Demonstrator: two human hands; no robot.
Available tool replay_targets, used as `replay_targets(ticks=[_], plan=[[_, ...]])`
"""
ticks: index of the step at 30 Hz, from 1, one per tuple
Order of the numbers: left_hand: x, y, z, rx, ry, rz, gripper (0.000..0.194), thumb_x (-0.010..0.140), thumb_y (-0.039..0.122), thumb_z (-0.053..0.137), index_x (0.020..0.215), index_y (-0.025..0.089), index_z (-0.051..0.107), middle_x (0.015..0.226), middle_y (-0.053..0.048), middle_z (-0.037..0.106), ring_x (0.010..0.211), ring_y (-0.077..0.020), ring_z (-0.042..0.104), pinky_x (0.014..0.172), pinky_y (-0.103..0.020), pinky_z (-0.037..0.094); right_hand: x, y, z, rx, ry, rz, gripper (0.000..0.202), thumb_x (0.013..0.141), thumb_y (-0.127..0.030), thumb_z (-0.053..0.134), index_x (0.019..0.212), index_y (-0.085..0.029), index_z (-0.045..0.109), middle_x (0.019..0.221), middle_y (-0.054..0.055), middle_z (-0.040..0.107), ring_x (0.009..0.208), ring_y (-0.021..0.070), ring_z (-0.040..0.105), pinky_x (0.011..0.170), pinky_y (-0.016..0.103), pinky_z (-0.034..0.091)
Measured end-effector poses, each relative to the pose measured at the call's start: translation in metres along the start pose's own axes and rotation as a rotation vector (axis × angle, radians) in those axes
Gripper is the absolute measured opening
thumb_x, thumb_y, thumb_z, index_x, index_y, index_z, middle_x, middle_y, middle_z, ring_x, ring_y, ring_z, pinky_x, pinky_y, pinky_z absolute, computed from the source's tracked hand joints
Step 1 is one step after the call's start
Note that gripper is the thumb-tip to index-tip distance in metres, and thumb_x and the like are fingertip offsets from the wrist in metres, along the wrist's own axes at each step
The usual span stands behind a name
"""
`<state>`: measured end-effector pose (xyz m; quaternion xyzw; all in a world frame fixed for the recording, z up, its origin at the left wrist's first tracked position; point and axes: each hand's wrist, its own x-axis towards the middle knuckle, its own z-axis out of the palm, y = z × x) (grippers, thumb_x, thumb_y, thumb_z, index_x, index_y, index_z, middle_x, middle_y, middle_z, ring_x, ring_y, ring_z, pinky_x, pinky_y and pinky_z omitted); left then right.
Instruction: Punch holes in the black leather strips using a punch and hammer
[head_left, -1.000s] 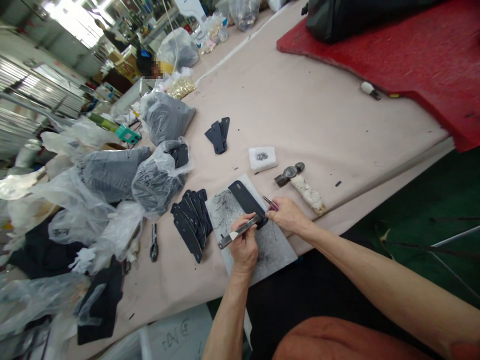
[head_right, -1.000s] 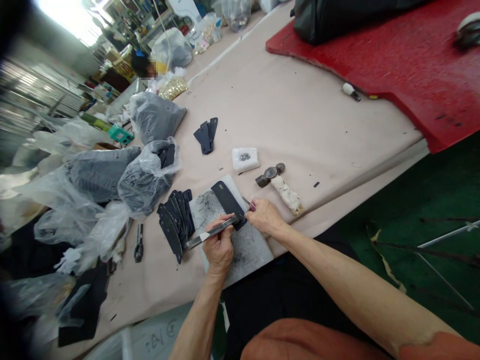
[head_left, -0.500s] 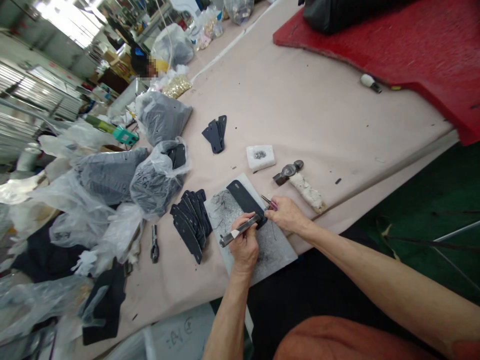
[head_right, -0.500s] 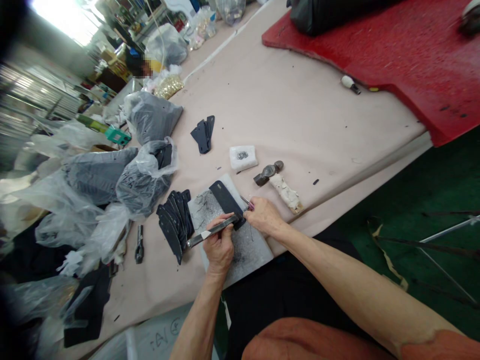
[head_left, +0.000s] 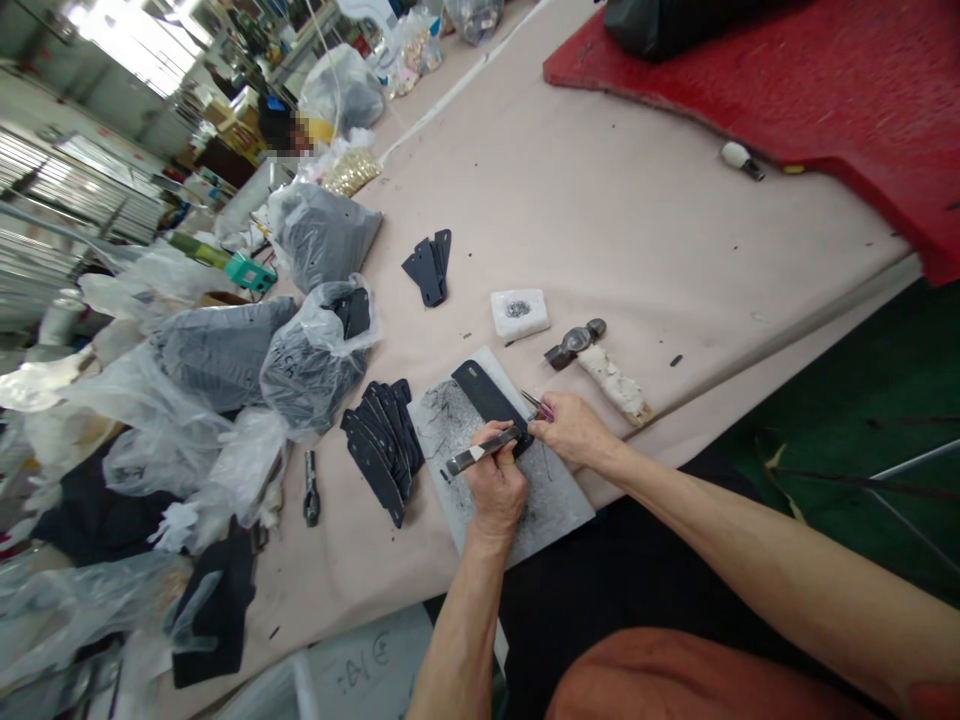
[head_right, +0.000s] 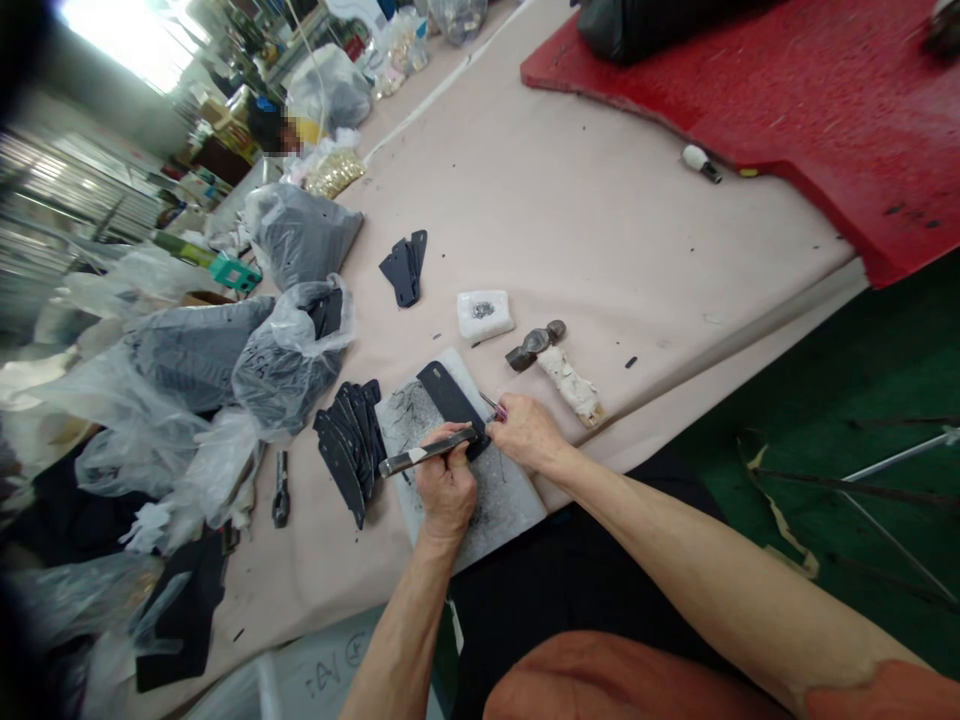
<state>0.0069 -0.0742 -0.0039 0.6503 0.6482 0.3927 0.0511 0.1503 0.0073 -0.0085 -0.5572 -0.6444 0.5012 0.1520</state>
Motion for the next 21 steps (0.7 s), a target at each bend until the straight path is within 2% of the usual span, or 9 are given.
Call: replay_targets(ticks=[5,21], plan=[[0.0,0.004,0.0,0.072,0.02,0.005,0.01,0.092,0.017,0.049,0.098,0.019,0.057,0.095,-0.008,0.07,0.092,-0.0206,0.067,0.088,-0.04,0.052,-0.001,0.0,0.0,-0.013,0.004,0.008,0.014,0.075,-0.029,0.063,0.07,-0.02,0.053,0.064,0.0,0.058,0.06,0.0131,0.049,0.054,0.025,0.027],[-0.003,0.012,0.0,0.13,0.034,-0.11,0.014,0.093,0.022,0.05,0.098,0.018,0.063,0.096,-0.008,0.071,0.095,-0.022,0.068,0.089,-0.039,0.053,-0.003,-0.004,-0.003,-0.029,-0.019,0.038,0.01,0.078,-0.029,0.061,0.077,-0.019,0.059,0.074,0.005,0.066,0.067,0.0168,0.055,0.058,0.026,0.028]])
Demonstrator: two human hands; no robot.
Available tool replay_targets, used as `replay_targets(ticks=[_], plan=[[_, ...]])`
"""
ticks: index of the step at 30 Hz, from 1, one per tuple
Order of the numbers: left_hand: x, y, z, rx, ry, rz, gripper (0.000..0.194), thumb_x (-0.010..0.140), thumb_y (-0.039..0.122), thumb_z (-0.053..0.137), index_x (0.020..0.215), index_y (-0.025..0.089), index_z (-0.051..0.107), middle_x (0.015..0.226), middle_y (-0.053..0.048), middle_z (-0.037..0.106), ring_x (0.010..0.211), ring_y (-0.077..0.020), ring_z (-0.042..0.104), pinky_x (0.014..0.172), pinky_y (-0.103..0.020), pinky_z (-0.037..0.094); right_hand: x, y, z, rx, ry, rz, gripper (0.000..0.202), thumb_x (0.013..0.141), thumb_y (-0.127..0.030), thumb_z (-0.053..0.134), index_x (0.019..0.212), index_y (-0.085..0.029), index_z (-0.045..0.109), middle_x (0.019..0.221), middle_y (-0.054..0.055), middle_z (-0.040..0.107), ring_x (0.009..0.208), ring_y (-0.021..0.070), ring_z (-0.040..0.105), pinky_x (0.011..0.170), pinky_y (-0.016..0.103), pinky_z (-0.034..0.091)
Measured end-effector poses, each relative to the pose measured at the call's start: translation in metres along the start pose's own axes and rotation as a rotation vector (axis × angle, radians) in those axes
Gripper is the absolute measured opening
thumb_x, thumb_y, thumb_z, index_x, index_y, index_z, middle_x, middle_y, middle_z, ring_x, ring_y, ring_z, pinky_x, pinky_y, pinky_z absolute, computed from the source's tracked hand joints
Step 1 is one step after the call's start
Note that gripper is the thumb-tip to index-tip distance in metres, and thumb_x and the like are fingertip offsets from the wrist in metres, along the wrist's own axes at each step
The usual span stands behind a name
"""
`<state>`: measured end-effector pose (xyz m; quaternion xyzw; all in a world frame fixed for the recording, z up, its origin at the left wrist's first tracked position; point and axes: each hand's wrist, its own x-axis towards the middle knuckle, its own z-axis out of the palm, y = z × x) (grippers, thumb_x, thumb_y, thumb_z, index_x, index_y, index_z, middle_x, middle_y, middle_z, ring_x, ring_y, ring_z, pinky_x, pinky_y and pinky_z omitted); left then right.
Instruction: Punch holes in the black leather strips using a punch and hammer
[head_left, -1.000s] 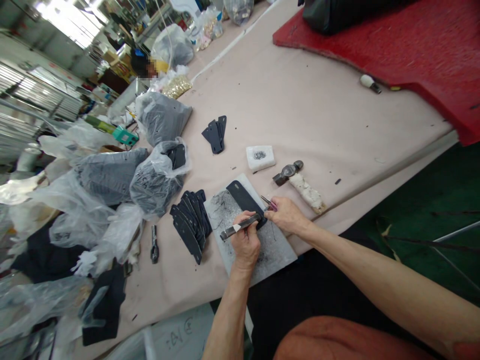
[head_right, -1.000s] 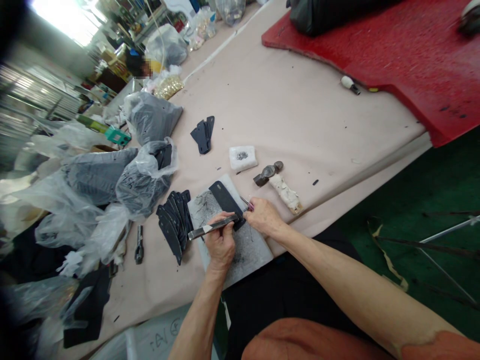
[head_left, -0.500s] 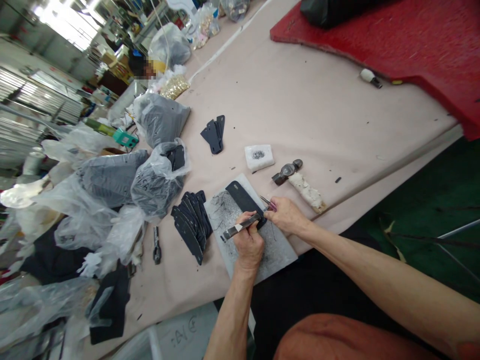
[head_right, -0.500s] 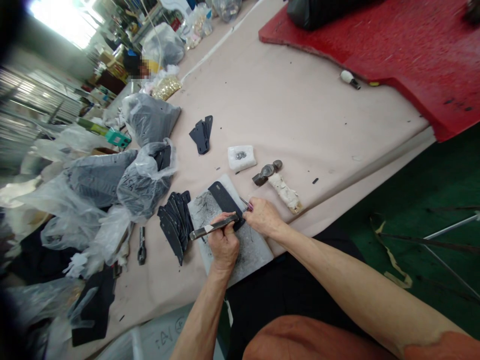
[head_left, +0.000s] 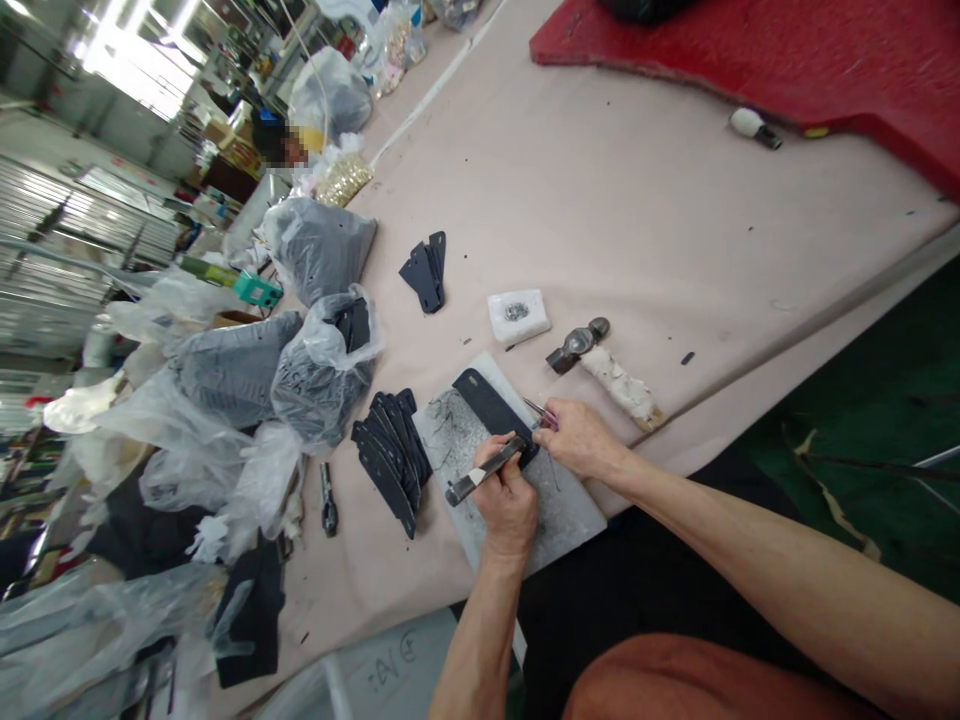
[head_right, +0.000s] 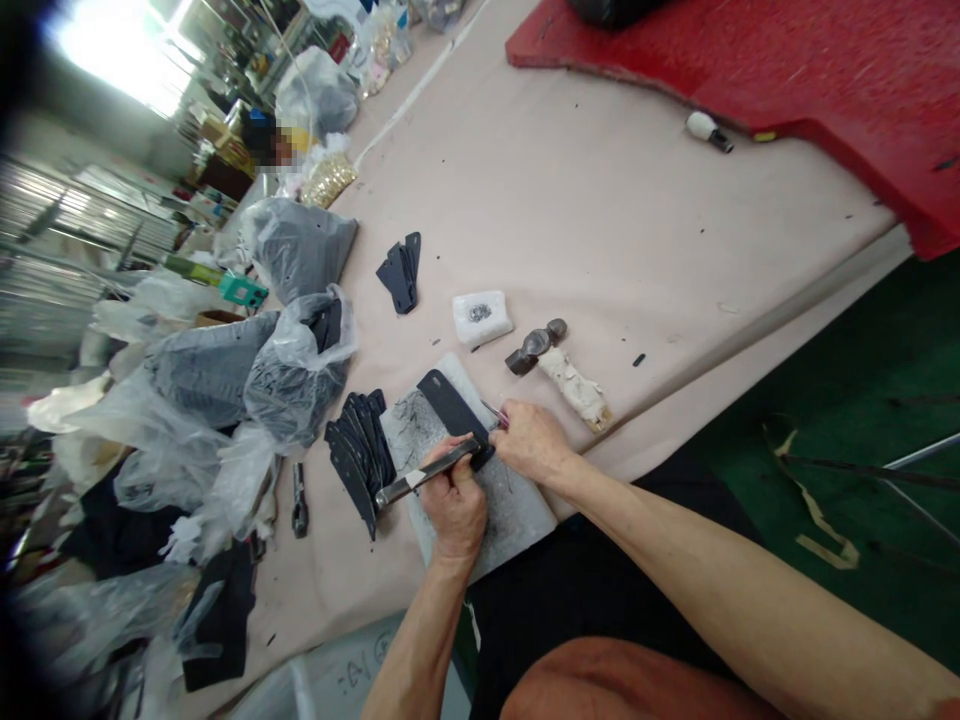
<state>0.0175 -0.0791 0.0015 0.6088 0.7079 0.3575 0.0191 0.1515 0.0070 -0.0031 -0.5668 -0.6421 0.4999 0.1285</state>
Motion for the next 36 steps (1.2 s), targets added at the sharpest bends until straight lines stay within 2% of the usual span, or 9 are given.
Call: replay_targets(ticks=[11,17,26,32,36], plan=[[-0.003,0.008,-0.001,0.068,0.016,0.002,0.014,0.092,0.016,0.052,0.099,0.018,0.063,0.098,-0.008,0.07,0.098,-0.0212,0.067,0.09,-0.039,0.052,-0.002,-0.003,-0.002,-0.016,-0.024,0.02,0.009,0.079,-0.029,0.062,0.082,-0.02,0.06,0.075,0.006,0.067,0.07,0.0195,0.058,0.059,0.029,0.026],[-0.008,0.003,0.001,0.03,0.039,-0.022,0.01,0.091,0.014,0.052,0.096,0.018,0.06,0.1,-0.008,0.068,0.098,-0.02,0.067,0.09,-0.039,0.053,-0.003,-0.003,-0.003,-0.038,-0.047,0.031,0.011,0.081,-0.03,0.061,0.086,-0.02,0.061,0.076,0.005,0.067,0.07,0.0191,0.059,0.06,0.028,0.026],[-0.011,0.0,-0.002,-0.092,0.008,-0.116,0.007,0.093,0.016,0.051,0.098,0.018,0.055,0.104,-0.008,0.066,0.1,-0.0202,0.068,0.091,-0.04,0.055,-0.003,-0.005,-0.006,-0.024,-0.05,0.019,0.008,0.081,-0.027,0.059,0.082,-0.019,0.058,0.07,0.003,0.063,0.065,0.0166,0.054,0.059,0.027,0.025],[-0.009,-0.005,-0.004,-0.204,-0.039,-0.299,0.01,0.095,0.023,0.049,0.1,0.018,0.057,0.104,-0.008,0.066,0.099,-0.0206,0.069,0.088,-0.04,0.057,-0.004,-0.006,-0.006,-0.005,-0.053,0.027,0.009,0.081,-0.028,0.06,0.081,-0.02,0.058,0.069,0.002,0.061,0.064,0.016,0.051,0.059,0.026,0.026],[-0.009,-0.005,-0.003,-0.269,-0.005,-0.295,0.007,0.094,0.022,0.053,0.099,0.019,0.056,0.103,-0.006,0.066,0.097,-0.0207,0.069,0.087,-0.04,0.057,-0.003,-0.005,-0.006,0.006,-0.054,0.024,0.008,0.081,-0.028,0.06,0.08,-0.02,0.057,0.068,0.001,0.061,0.063,0.0152,0.05,0.059,0.026,0.027]])
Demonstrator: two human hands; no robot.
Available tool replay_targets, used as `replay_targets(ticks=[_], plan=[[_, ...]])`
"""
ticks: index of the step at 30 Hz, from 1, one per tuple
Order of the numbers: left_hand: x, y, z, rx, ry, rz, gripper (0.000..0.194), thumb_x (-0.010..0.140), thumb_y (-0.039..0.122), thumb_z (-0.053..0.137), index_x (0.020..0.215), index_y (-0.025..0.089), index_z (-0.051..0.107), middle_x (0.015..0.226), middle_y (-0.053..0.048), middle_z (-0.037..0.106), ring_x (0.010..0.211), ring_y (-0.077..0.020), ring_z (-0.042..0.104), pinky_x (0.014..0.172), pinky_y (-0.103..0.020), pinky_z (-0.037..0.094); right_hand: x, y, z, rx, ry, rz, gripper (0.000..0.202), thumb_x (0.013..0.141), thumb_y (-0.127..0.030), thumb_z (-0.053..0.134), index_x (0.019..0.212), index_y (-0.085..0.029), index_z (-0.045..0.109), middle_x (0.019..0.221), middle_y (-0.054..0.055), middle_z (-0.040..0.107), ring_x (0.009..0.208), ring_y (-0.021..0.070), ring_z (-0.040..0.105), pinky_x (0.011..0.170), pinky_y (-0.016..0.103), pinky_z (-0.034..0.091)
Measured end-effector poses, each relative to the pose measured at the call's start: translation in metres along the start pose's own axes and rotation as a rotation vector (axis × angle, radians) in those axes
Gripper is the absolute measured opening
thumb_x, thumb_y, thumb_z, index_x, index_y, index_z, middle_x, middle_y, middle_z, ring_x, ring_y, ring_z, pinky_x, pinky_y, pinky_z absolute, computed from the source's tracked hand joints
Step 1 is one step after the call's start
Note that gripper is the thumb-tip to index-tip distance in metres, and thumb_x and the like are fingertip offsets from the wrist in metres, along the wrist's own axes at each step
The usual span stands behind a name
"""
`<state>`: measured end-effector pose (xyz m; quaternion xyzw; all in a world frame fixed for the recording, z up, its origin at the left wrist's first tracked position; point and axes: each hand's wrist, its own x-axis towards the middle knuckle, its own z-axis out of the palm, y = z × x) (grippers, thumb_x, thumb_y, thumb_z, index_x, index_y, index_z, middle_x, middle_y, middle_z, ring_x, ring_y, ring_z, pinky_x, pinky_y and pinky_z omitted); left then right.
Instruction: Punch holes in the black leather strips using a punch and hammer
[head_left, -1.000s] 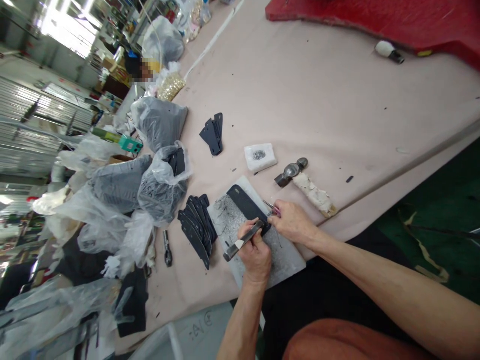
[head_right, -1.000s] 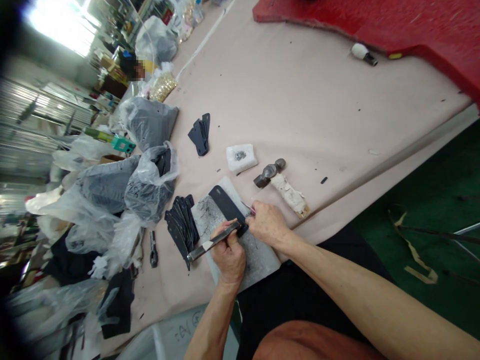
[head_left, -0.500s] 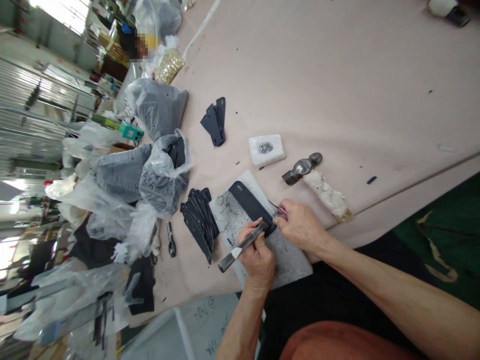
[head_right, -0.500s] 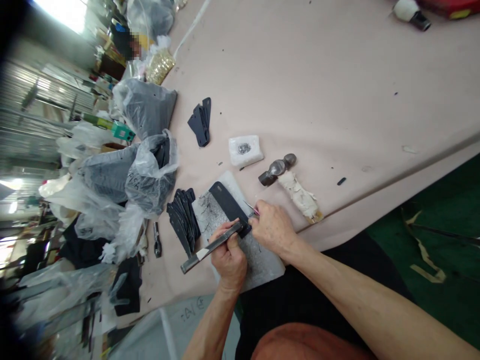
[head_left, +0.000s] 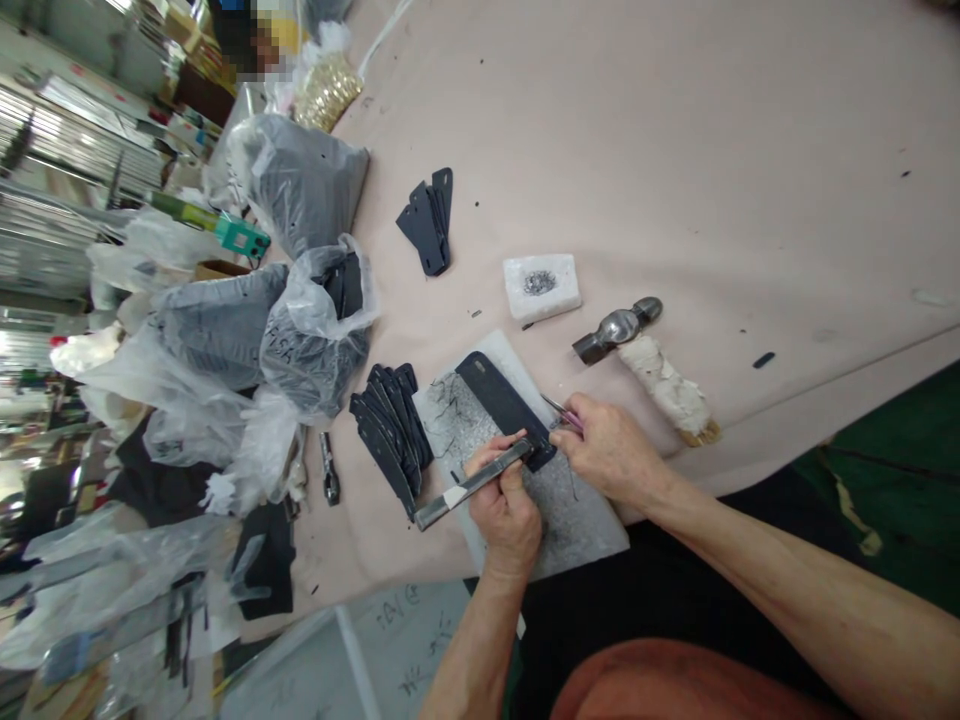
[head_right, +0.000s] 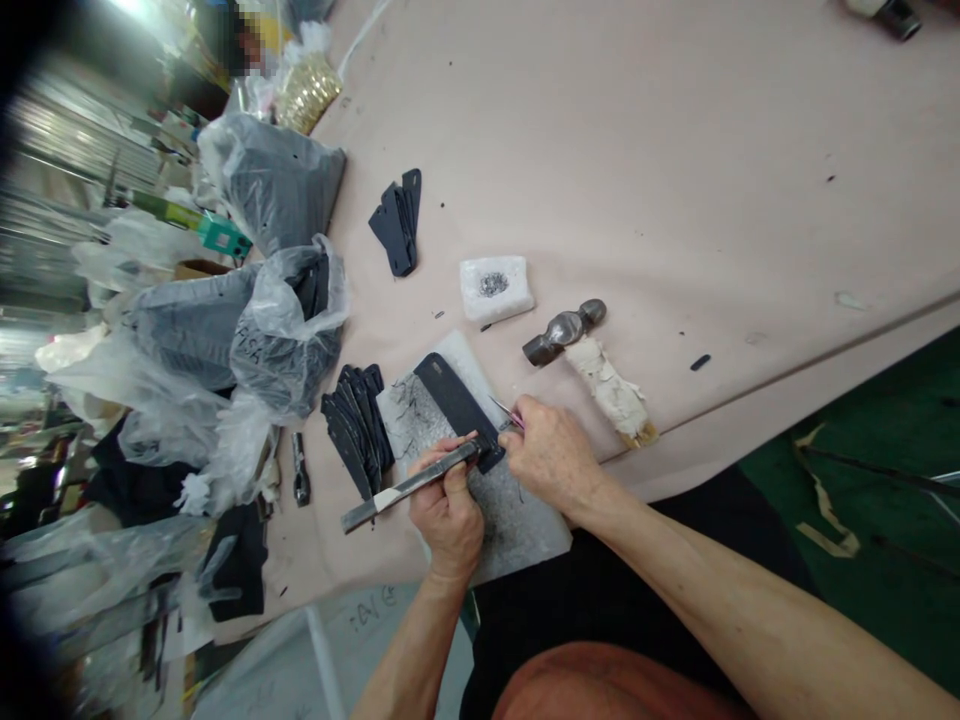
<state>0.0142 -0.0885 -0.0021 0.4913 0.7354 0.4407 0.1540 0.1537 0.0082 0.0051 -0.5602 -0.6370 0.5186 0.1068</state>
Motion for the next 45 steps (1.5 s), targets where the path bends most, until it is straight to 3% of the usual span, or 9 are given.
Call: replay_targets(ticks=[11,26,33,37,41,45], plan=[[0.0,0.0,0.001,0.032,-0.009,0.172,0.01,0.092,0.014,0.055,0.1,0.02,0.055,0.103,-0.006,0.069,0.1,-0.0194,0.068,0.093,-0.041,0.053,0.001,0.003,0.002,0.004,0.001,-0.019,0.01,0.08,-0.028,0.06,0.077,-0.02,0.054,0.066,0.0,0.058,0.06,0.0136,0.046,0.058,0.025,0.026],[0.013,0.013,0.001,0.281,-0.097,0.369,0.013,0.092,0.01,0.047,0.096,0.019,0.055,0.098,-0.006,0.069,0.098,-0.0182,0.066,0.089,-0.037,0.051,-0.001,0.0,-0.002,0.01,-0.013,-0.011,0.009,0.081,-0.028,0.06,0.081,-0.02,0.057,0.07,0.001,0.062,0.064,0.015,0.051,0.059,0.025,0.028],[0.016,0.009,0.007,0.287,-0.067,0.386,0.011,0.093,0.015,0.046,0.095,0.019,0.056,0.095,-0.007,0.067,0.095,-0.02,0.066,0.087,-0.038,0.051,0.0,0.002,0.0,-0.002,-0.006,-0.028,0.008,0.082,-0.027,0.059,0.081,-0.019,0.057,0.071,0.002,0.062,0.066,0.0151,0.052,0.06,0.025,0.03],[0.015,0.005,0.01,0.264,-0.056,0.418,0.011,0.094,0.017,0.044,0.097,0.018,0.054,0.095,-0.008,0.066,0.092,-0.0199,0.065,0.085,-0.038,0.052,-0.005,0.001,-0.009,0.0,-0.041,-0.08,0.012,0.084,-0.031,0.059,0.085,-0.019,0.057,0.074,0.002,0.064,0.068,0.0152,0.055,0.06,0.025,0.031],[0.015,0.001,0.013,0.225,-0.071,0.444,0.012,0.094,0.015,0.042,0.096,0.018,0.054,0.094,-0.008,0.063,0.093,-0.0195,0.062,0.085,-0.037,0.051,-0.011,-0.003,-0.025,-0.252,0.099,-0.166,0.021,0.095,-0.032,0.044,0.097,-0.017,0.059,0.084,0.007,0.065,0.073,0.0185,0.058,0.063,0.028,0.032],[0.016,-0.001,0.014,0.171,-0.091,0.468,0.014,0.091,0.01,0.043,0.095,0.017,0.054,0.095,-0.008,0.062,0.093,-0.019,0.061,0.086,-0.036,0.051,-0.011,-0.006,-0.025,-0.606,0.221,-0.263,0.034,0.093,-0.013,0.036,0.122,-0.008,0.054,0.105,0.016,0.062,0.084,0.0225,0.059,0.066,0.031,0.035]])
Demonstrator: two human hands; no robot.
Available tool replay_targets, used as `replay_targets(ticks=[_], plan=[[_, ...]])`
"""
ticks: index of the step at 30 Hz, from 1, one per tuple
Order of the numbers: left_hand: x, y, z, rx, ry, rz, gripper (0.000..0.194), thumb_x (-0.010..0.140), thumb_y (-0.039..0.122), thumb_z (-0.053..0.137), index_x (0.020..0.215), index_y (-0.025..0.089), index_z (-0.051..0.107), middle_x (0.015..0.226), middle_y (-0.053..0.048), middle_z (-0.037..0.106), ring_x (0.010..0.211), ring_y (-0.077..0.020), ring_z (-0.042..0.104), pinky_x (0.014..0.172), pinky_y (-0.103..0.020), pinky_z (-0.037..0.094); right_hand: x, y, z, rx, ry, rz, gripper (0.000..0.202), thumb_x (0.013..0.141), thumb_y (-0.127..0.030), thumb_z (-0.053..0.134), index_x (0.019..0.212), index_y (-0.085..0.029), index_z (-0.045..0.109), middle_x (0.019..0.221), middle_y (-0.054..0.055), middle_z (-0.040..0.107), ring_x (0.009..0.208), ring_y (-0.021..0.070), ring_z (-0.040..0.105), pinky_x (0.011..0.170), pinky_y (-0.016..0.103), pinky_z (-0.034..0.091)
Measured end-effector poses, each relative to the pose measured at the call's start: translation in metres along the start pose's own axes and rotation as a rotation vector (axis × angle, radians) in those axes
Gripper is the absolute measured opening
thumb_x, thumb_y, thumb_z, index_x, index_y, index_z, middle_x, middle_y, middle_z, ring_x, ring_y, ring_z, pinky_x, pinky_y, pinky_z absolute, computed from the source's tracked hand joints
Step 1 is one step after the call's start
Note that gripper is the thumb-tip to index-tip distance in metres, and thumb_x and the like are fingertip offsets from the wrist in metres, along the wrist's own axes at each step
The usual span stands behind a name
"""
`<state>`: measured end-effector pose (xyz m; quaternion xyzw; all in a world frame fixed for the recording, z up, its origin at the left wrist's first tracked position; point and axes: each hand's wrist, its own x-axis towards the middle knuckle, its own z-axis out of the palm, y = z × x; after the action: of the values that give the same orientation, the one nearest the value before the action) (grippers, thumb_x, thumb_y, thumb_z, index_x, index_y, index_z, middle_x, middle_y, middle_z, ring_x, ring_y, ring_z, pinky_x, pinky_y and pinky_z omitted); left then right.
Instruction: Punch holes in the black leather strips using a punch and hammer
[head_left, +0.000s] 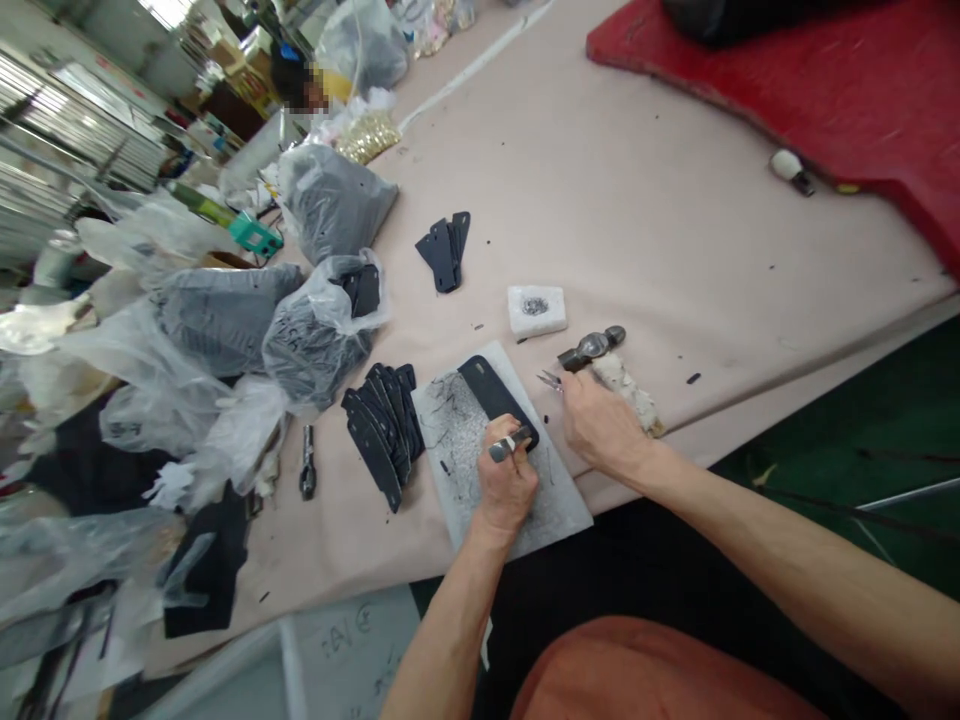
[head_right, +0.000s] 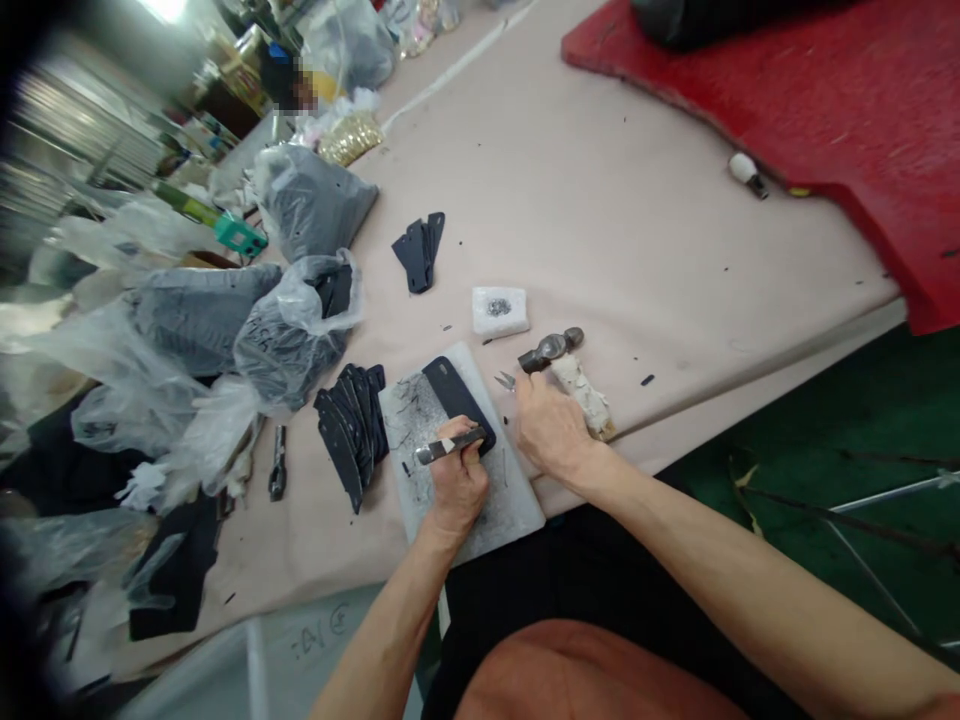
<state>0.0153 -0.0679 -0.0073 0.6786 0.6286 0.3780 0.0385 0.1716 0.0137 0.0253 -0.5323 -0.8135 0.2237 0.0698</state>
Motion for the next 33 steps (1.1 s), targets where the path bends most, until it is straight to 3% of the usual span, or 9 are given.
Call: replay_targets(ticks=[5,8,11,15,17,19,22,27,33], plan=[[-0.002,-0.002,0.002,-0.022,0.017,-0.037,0.016,0.089,0.01,0.046,0.099,0.018,0.055,0.096,-0.008,0.063,0.092,-0.0198,0.062,0.084,-0.035,0.052,-0.01,0.001,0.002,-0.188,0.1,-0.12,0.036,0.092,-0.014,0.041,0.124,-0.007,0.055,0.114,0.021,0.057,0.102,0.0306,0.052,0.083,0.038,0.04],[-0.004,-0.003,0.003,-0.039,-0.005,-0.069,0.019,0.087,0.009,0.046,0.101,0.019,0.054,0.096,-0.008,0.062,0.093,-0.0206,0.062,0.084,-0.035,0.053,-0.02,0.018,-0.003,-0.23,0.222,0.005,0.038,0.089,-0.024,0.052,0.124,-0.008,0.054,0.12,0.022,0.055,0.107,0.0336,0.05,0.087,0.042,0.04],[-0.004,-0.001,0.003,-0.067,-0.026,-0.102,0.02,0.085,0.008,0.046,0.099,0.02,0.053,0.093,-0.007,0.061,0.089,-0.0204,0.062,0.082,-0.034,0.052,-0.02,0.044,-0.008,-0.2,0.21,0.162,0.037,0.084,-0.029,0.059,0.113,-0.007,0.057,0.108,0.023,0.059,0.099,0.0322,0.054,0.083,0.041,0.043],[-0.005,0.0,0.002,-0.072,-0.013,-0.134,0.022,0.084,0.007,0.047,0.1,0.021,0.052,0.091,-0.006,0.062,0.086,-0.0204,0.062,0.079,-0.033,0.052,-0.01,0.063,-0.02,0.369,-0.094,0.313,0.02,0.074,-0.027,0.059,0.09,-0.015,0.055,0.08,0.008,0.06,0.069,0.0201,0.057,0.063,0.032,0.046],[-0.005,0.0,0.002,-0.071,-0.005,-0.143,0.022,0.084,0.006,0.047,0.1,0.021,0.052,0.091,-0.006,0.062,0.086,-0.0204,0.062,0.078,-0.032,0.051,-0.009,0.059,-0.033,0.784,-0.265,0.39,0.02,0.07,-0.028,0.06,0.084,-0.019,0.049,0.067,0.0,0.055,0.055,0.0145,0.052,0.053,0.027,0.044],[-0.005,0.0,0.002,-0.067,-0.004,-0.146,0.021,0.084,0.005,0.047,0.096,0.021,0.051,0.088,-0.006,0.062,0.085,-0.0203,0.062,0.076,-0.031,0.051,-0.017,0.047,-0.053,1.023,-0.303,0.402,0.028,0.069,-0.03,0.063,0.088,-0.02,0.046,0.063,-0.003,0.053,0.049,0.012,0.05,0.047,0.024,0.043],[-0.005,0.002,0.002,-0.051,-0.009,-0.146,0.019,0.083,0.005,0.048,0.091,0.021,0.05,0.086,-0.005,0.061,0.084,-0.02,0.062,0.073,-0.03,0.049,-0.038,0.018,-0.094,0.948,-0.178,0.211,0.041,0.076,-0.037,0.065,0.109,-0.02,0.048,0.067,-0.002,0.06,0.05,0.0134,0.054,0.047,0.025,0.045],[-0.007,0.001,0.003,-0.05,-0.011,-0.146,0.018,0.084,0.005,0.046,0.091,0.022,0.05,0.086,-0.005,0.061,0.084,-0.02,0.061,0.073,-0.031,0.049,-0.07,-0.027,-0.147,0.39,0.186,-0.266,0.061,0.087,-0.036,0.057,0.144,-0.021,0.042,0.096,0.007,0.07,0.079,0.0207,0.068,0.07,0.031,0.055],[-0.007,-0.002,0.005,-0.023,-0.015,-0.155,0.018,0.084,0.005,0.047,0.09,0.021,0.052,0.087,-0.006,0.061,0.085,-0.0207,0.06,0.074,-0.033,0.049,-0.077,-0.042,-0.148,0.105,0.102,-0.539,0.057,0.093,-0.027,0.047,0.149,-0.023,0.04,0.11,0.009,0.072,0.096,0.0241,0.07,0.083,0.036,0.056]])
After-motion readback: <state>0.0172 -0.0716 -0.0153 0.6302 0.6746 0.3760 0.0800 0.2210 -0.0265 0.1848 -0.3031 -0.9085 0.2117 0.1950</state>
